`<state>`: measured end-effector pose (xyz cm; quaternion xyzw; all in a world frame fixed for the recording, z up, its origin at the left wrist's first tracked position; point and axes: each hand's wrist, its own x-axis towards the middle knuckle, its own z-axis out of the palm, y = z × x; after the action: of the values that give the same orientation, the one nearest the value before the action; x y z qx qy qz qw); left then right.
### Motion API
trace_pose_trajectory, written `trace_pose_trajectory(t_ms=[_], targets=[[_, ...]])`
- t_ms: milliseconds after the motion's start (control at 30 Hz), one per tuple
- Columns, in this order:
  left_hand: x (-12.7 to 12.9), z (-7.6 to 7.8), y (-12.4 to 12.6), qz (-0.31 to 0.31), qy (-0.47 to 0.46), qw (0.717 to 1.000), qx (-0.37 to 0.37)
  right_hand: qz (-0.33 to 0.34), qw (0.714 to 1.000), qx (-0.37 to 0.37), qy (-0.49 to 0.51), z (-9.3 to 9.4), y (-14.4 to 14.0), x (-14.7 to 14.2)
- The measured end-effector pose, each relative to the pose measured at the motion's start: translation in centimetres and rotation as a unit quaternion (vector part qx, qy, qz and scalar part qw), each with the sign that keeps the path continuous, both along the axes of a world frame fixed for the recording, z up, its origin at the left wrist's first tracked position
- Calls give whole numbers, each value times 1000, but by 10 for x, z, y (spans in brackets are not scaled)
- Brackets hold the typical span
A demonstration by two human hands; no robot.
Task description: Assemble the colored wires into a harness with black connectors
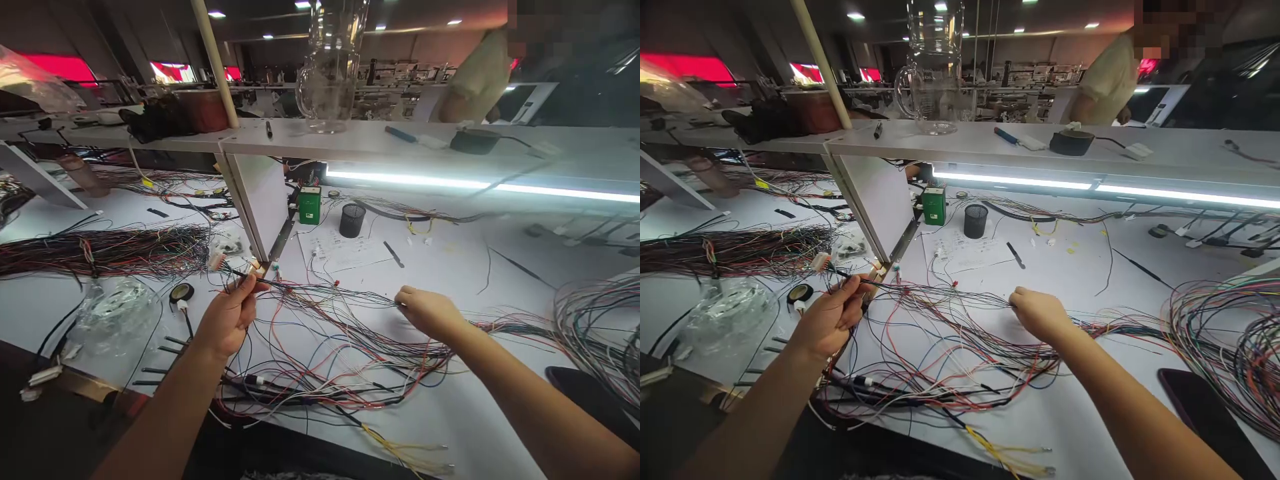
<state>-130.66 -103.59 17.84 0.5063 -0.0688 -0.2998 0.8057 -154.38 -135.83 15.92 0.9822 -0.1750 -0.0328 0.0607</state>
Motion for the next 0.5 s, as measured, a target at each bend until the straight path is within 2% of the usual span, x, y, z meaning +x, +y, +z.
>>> trace_pose_trajectory(t_ms=[167,300,433,500], targets=[[6,-3,-8,-11,-5,1000,-14,24,998,47,-32,11,-38,-45],[8,-4,-8,-25,-41,999,-12,10,988,26,-151,38,-48,-62],[4,-2,2,-72,-59,996,9,15,940,-29,-340,77,-33,-66],[2,0,7,-73,-69,994,42,19,910,-72,-407,94,-21,-66]])
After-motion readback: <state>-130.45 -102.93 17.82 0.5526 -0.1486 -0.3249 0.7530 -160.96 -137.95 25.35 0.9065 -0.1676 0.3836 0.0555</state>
